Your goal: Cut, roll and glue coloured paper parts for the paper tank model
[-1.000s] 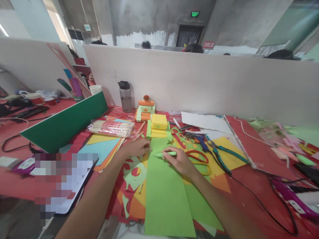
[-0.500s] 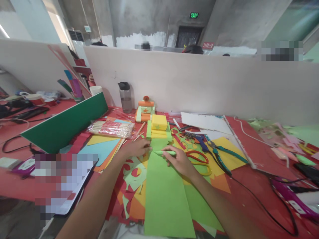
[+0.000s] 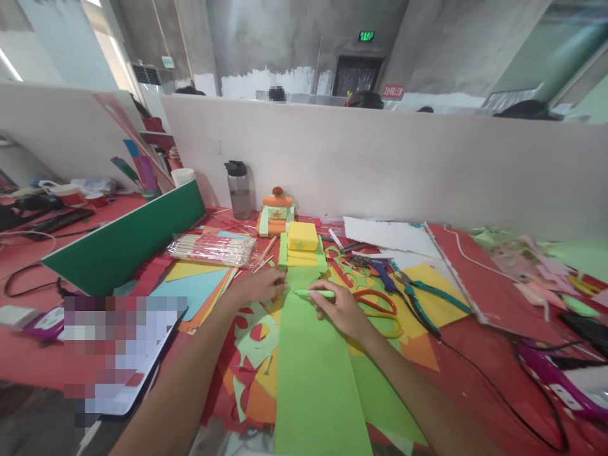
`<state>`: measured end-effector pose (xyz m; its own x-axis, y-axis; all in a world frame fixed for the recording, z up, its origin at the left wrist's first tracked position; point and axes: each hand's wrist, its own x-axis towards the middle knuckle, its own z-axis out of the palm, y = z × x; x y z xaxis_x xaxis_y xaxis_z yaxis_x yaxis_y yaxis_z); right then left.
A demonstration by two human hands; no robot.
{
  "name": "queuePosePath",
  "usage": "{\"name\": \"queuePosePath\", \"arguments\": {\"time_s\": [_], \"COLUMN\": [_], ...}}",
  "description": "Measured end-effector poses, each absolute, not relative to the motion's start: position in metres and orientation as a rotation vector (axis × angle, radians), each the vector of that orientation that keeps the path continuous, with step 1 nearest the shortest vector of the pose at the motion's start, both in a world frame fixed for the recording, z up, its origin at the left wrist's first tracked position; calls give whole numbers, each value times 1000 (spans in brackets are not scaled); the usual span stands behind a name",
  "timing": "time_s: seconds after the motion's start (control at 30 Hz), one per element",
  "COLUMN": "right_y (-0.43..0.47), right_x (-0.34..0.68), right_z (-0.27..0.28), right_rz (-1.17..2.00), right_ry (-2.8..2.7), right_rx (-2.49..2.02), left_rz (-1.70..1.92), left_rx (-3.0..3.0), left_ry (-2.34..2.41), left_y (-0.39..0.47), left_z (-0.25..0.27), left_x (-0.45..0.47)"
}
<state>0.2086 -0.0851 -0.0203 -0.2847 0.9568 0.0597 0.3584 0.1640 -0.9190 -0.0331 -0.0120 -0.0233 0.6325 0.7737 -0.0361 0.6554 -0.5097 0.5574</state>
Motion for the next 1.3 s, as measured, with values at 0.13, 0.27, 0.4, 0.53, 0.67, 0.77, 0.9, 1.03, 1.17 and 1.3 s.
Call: {"name": "queuePosePath", "arguments": {"time_s": [0.13,0.27,0.4,0.53,0.67,0.77,0.9,1.03,1.17,1.3], "right_y": [-84,-78,-72,-70,-72,-74,-74,-73,-72,-75], "right_x": [211,220,231,237,238,237,235,235,235,233], "right_z": [-18,-11,-6,-3,-1,0,-3,-8,-9,-6], "right_rz": [1165,1140,1057,1060,1055,1037,1048,1026,979,957], "right_ry": [-1647,-1417,-1281,-1239,-1338,-1434,-1541,-1597,-1643,-1720], "right_rx": [-1192,-1139,-1157,-1082,-1078,-1114,-1143,-1143,-1152,-1157], "left_rz": [333,475,778,867,816,757,718,701,690,680], "left_rx": [2292,2125,1885,1879,1843,1780,1768,1760,1766,1762], "left_ry": [1091,1186,1100,872,798,749,711,699,694,621], "left_y": [-14,-17,-20,-22,-26,-30,-33,-35,-36,-36], "left_z": [-18,-5,7,8,5,5,6,8,8,3], "left_x": [-35,-42,-47,-41,-29,-23,-18,-15,-15,-12]}}
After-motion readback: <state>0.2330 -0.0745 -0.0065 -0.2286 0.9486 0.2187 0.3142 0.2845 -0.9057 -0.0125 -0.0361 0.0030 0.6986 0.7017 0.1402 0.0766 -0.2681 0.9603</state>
